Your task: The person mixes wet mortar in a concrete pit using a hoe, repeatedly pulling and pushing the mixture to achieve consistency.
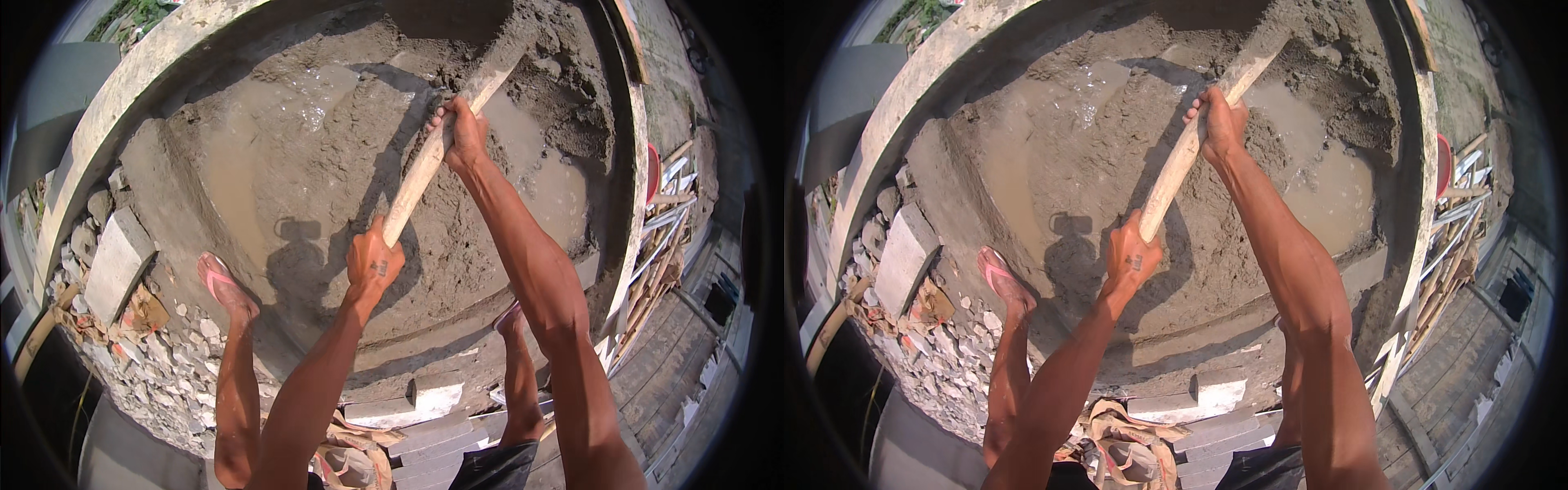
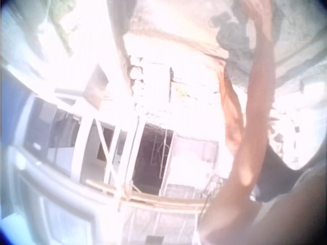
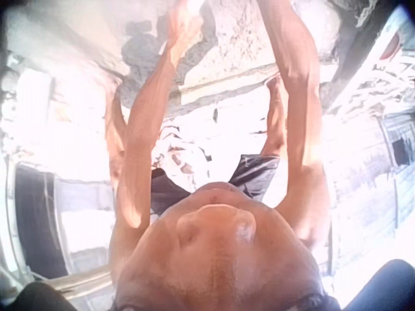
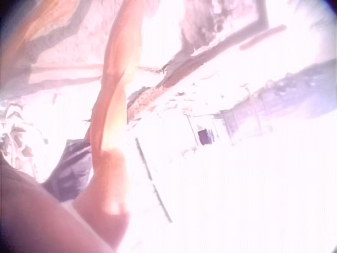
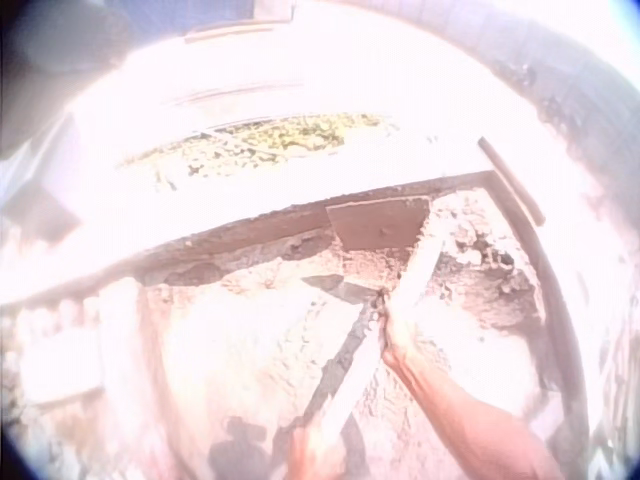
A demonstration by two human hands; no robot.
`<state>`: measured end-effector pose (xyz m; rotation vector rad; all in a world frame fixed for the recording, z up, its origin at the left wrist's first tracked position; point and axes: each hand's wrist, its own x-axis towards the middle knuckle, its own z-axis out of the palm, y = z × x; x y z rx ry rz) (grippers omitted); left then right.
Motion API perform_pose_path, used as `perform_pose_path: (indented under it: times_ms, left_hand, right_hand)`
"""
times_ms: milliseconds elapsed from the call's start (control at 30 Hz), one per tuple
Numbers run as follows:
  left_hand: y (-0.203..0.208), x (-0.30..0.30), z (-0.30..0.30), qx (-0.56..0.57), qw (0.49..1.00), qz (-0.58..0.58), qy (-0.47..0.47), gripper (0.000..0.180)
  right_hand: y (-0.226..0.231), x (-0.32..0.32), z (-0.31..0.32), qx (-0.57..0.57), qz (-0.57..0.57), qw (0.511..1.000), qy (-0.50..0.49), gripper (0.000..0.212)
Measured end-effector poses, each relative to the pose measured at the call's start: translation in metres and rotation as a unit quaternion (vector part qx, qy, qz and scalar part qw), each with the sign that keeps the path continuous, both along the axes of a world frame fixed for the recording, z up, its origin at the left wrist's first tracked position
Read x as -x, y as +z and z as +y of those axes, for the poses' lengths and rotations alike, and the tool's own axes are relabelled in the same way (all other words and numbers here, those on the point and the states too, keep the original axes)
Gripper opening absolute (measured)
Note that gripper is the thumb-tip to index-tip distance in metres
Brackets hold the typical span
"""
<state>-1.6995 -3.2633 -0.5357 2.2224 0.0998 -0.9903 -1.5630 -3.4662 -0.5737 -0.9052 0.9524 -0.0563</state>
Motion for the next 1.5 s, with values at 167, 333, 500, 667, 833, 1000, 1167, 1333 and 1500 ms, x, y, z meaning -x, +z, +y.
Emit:
perform_pose_path:
  times_ms: [167, 333, 500, 667, 833, 1000, 1167, 1333, 1500]
  left_hand:
    - [-0.047, -0.085, -0.041, -0.083, 0.996, -0.039, -0.013, 0.048]
    - [-0.078, -0.084, 0.002, -0.044, 0.999, 0.01, 0.001, 0.039]
    - [-0.058, -0.024, 0.036, -0.059, 0.997, 0.05, 0.018, 0.038]
    - [-0.017, 0.054, 0.07, -0.049, 0.988, 0.136, 0.049, 0.037]
    - [0.023, 0.131, 0.074, -0.067, 0.983, 0.153, 0.073, 0.033]
    - [0.071, 0.189, 0.061, -0.049, 0.976, 0.181, 0.11, 0.03]
    - [0.136, 0.262, 0.051, -0.051, 0.953, 0.279, 0.109, 0.038]
    - [0.171, 0.362, 0.064, -0.048, 0.945, 0.318, 0.06, 0.04]
    - [0.147, 0.329, 0.056, -0.045, 0.968, 0.241, 0.052, 0.032]
  right_hand:
    - [-0.083, -0.098, -0.027, 0.132, 0.06, 0.989, -0.005, 0.019]
    - [-0.124, -0.084, 0.006, 0.098, 0.083, 0.992, -0.008, 0.02]
    - [-0.123, -0.023, 0.055, 0.064, 0.136, 0.988, 0.024, 0.024]
    - [-0.096, 0.061, 0.101, 0.082, 0.187, 0.977, 0.063, 0.024]
    - [-0.068, 0.126, 0.127, 0.076, 0.218, 0.967, 0.107, 0.027]
    - [-0.044, 0.201, 0.117, 0.06, 0.237, 0.96, 0.136, 0.028]
    - [0.017, 0.292, 0.108, 0.009, 0.279, 0.95, 0.139, 0.008]
    - [0.089, 0.368, 0.099, 0.012, 0.343, 0.925, 0.165, 0.001]
    - [0.118, 0.32, 0.083, 0.048, 0.238, 0.961, 0.136, 0.004]
